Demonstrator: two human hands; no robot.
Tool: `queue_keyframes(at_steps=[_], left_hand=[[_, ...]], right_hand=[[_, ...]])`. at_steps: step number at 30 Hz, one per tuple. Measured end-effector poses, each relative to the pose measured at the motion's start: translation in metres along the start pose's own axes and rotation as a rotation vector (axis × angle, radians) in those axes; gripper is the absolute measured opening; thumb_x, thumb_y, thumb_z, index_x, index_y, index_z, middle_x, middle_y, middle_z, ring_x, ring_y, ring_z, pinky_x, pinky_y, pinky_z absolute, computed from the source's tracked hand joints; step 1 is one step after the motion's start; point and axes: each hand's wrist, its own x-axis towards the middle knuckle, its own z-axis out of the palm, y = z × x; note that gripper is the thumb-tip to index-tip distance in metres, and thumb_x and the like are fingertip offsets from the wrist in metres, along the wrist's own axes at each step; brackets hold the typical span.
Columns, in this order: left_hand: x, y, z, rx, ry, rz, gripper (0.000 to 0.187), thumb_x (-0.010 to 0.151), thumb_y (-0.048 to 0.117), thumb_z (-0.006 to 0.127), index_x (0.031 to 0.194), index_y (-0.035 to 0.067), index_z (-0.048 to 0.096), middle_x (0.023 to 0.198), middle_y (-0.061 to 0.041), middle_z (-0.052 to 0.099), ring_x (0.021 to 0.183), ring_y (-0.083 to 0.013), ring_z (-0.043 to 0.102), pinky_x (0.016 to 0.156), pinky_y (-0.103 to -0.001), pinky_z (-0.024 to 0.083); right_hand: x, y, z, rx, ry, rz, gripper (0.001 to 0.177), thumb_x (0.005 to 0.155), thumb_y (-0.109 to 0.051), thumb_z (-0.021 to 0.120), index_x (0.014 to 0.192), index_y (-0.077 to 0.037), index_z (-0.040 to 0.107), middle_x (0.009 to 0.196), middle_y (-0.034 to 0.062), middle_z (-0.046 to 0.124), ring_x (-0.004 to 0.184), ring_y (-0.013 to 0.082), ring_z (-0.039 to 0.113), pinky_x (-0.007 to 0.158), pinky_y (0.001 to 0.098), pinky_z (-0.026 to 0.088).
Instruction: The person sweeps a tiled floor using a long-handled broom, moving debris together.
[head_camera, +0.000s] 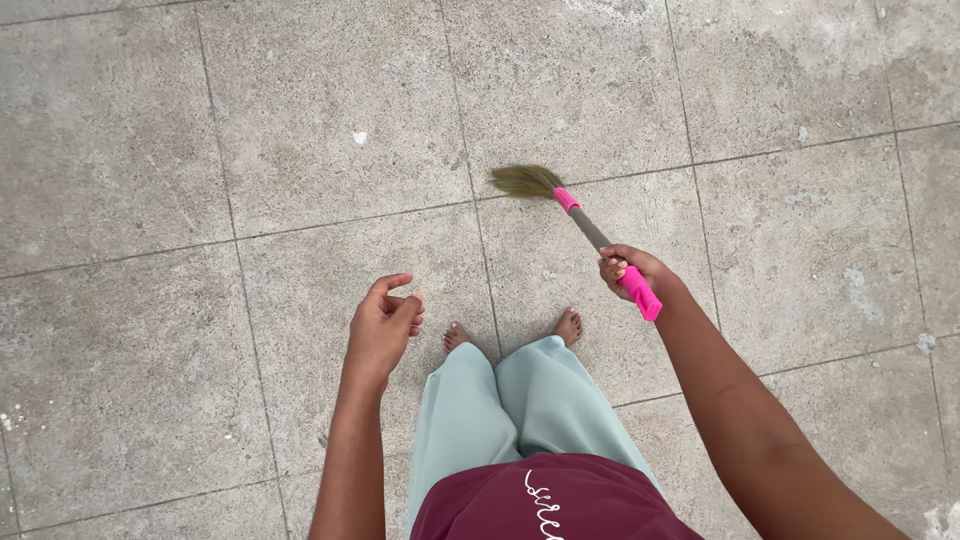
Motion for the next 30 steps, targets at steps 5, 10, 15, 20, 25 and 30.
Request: queue_keyframes(at_steps=[5,10,15,20,25,30], left_hand=[[0.005,-0.019,0.017,-0.014,-0.064,-0.038,0.039,0.093,0.017,0.064,0.131,0.008,0.063,0.087,-0.006,0.072,0.075,-0.0107,0.067,0.069,-0.028,0.058],[0.017,-0.031,0.061,-0.025,-0.209,0.051,0.036,0.092,0.024,0.065,0.122,0.004,0.068,0.086,-0.008,0.073,0.074,-0.0111,0.068,0.067,-0.028,0.056],[0.02,-0.037,0.091,0.061,-0.135,-0.211,0.066,0.103,0.058,0.057,0.125,-0.005,0.055,0.091,-0.012,0.065,0.078,-0.0186,0.068,0.065,-0.034,0.06],[0.015,-0.09,0.037,-0.426,-0.055,-0.436,0.065,0.098,0.057,0.048,0.125,-0.001,0.048,0.089,-0.012,0.06,0.068,-0.0297,0.068,0.056,-0.047,0.062],[0.028,-0.175,-0.034,-0.735,0.069,-0.487,0.035,0.102,0.034,0.052,0.109,0.0,0.049,0.075,-0.01,0.055,0.052,-0.018,0.053,0.042,-0.035,0.049],[0.015,-0.219,-0.053,-0.729,0.151,-0.575,0.026,0.09,0.002,0.07,0.104,-0.005,0.049,0.069,-0.007,0.053,0.05,-0.0145,0.05,0.041,-0.031,0.042]], right_hand=[[-0.036,-0.045,-0.011,-0.055,0.116,-0.153,0.018,0.099,-0.009,0.058,0.09,-0.007,0.043,0.066,-0.003,0.046,0.048,0.0019,0.043,0.039,0.0179,0.04],[-0.055,0.007,0.062,-0.245,0.023,-0.114,0.018,0.1,-0.015,0.06,0.093,-0.007,0.045,0.067,-0.002,0.046,0.049,0.0036,0.042,0.038,0.0181,0.038],[-0.013,0.166,0.17,-0.538,0.032,-0.151,0.025,0.099,-0.028,0.064,0.094,-0.004,0.057,0.077,0.0066,0.06,0.068,0.0198,0.06,0.072,0.0376,0.062],[0.024,0.279,0.226,-0.717,-0.036,-0.127,0.05,0.099,-0.055,0.056,0.103,-0.006,0.065,0.084,0.006,0.064,0.075,0.017,0.06,0.071,0.0399,0.053],[0.038,0.324,0.217,-1.385,-0.348,-0.326,0.048,0.106,-0.05,0.048,0.112,-0.009,0.072,0.092,0.0053,0.068,0.089,0.0145,0.064,0.088,0.0448,0.051],[0.04,0.303,0.165,-1.543,-0.215,-0.297,0.043,0.106,-0.042,0.043,0.119,-0.016,0.075,0.094,0.0026,0.07,0.086,0.0144,0.069,0.107,0.0257,0.004]])
